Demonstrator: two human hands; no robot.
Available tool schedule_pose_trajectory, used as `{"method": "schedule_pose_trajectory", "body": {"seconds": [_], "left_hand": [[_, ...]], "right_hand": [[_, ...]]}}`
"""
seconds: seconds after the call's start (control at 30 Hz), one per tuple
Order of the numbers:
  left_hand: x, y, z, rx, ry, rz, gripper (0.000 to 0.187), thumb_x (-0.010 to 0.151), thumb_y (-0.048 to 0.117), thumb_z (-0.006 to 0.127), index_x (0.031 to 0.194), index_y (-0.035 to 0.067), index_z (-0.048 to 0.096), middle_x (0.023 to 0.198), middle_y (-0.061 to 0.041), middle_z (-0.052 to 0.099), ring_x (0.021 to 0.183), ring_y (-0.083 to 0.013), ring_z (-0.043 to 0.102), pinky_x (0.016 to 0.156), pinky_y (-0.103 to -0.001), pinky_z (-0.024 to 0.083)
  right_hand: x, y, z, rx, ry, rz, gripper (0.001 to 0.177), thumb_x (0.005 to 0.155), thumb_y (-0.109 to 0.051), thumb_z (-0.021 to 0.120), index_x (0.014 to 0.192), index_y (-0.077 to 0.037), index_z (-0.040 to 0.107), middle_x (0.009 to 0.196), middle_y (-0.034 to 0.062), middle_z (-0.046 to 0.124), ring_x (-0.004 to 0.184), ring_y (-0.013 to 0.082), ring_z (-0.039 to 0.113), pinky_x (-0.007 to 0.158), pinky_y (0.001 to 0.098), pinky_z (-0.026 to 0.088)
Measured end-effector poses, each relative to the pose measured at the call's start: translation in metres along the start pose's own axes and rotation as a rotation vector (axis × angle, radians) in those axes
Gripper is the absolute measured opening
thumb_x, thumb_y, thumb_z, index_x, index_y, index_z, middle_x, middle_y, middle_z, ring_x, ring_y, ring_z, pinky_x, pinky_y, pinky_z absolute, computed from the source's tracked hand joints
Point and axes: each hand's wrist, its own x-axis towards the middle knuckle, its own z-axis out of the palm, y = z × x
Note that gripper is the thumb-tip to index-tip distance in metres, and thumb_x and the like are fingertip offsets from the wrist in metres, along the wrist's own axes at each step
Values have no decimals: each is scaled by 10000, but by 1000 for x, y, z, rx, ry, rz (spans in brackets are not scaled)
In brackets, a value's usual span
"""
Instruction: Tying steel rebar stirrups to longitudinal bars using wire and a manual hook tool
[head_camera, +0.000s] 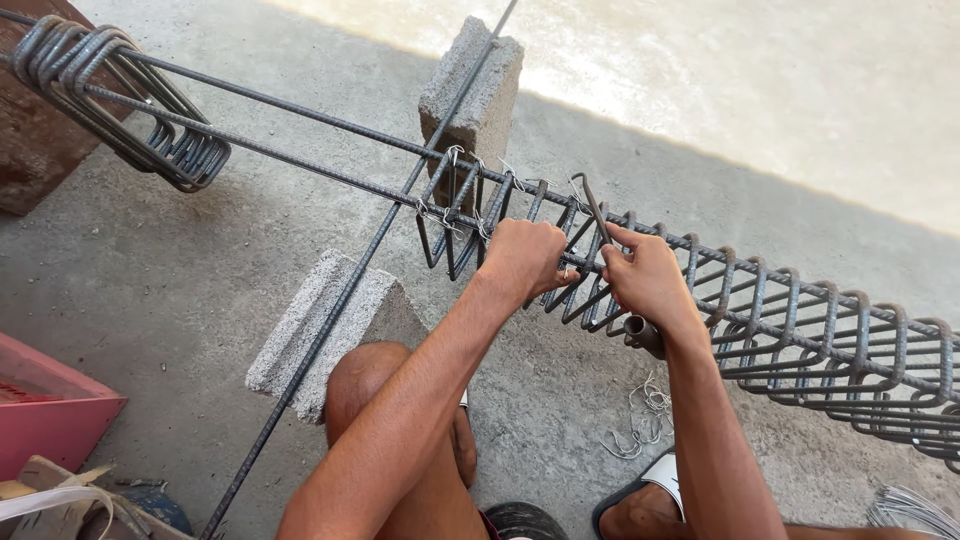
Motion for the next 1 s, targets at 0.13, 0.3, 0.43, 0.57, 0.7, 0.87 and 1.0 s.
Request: {"method": "schedule_pose_trajectory", "body": {"seconds": [0.13, 0.3, 0.43, 0.57, 0.7, 0.87, 1.0], "left_hand": [[0, -2, 1, 13, -10, -8, 692, 829, 682, 628, 994, 20, 741, 819, -122, 756, 854, -362, 768, 672, -550, 589], [8, -7, 14, 28, -4, 48, 686, 831, 721, 595, 922, 61, 754, 742, -97, 732, 806, -368, 764, 629, -546, 578], [13, -10, 21, 100, -7, 92, 608, 886, 682, 551, 914, 112, 763, 734, -62, 731, 796, -340, 767, 609, -535, 573], [9, -8, 11, 126, 1, 100, 586, 950, 632, 476, 898, 126, 768, 733, -63, 738, 783, -321, 766, 612, -523, 579], [6, -11, 0, 104, -66, 101, 634, 1000, 616, 381, 907, 118, 762, 787, -108, 755, 843, -350, 765, 710, -530, 587], [10, -9, -35, 163, -194, 98, 715, 1053, 649, 492, 651, 74, 628, 541, -5, 543, 379, -100, 457, 390, -244, 450], [16, -5, -44, 146, -265, 79, 636, 1053, 609, 497, 790, 61, 682, 650, -50, 653, 447, -134, 562, 448, -283, 511]], "right_hand": [[-4, -1, -1, 1, 21, -9, 456, 960, -106, 540, 1402, -12, 595, 609, 133, 634, 364, 209, 562, 356, 364, 479], [-20, -2, -8, 24, 40, -14, 451, 970, -95, 533, 1410, -13, 588, 612, 134, 623, 367, 215, 562, 350, 353, 478], [-44, -11, -13, 69, 43, 24, 458, 975, -87, 514, 1424, -19, 577, 605, 143, 602, 364, 224, 538, 348, 373, 466], [-66, -17, -16, 106, 46, 51, 449, 978, -82, 512, 1415, -7, 583, 609, 154, 593, 375, 227, 534, 353, 372, 468], [-85, -5, -16, 177, 45, 25, 454, 980, -78, 518, 1428, -32, 574, 576, 165, 590, 324, 230, 520, 296, 366, 443], [-133, 6, -2, 426, 23, 115, 494, 1023, -133, 463, 1509, -55, 497, 576, 44, 541, 344, 122, 416, 265, 264, 320], [-182, 30, 24, 486, -98, 184, 486, 1027, -181, 414, 1489, -77, 525, 519, 51, 507, 320, 143, 424, 258, 276, 343]]}}
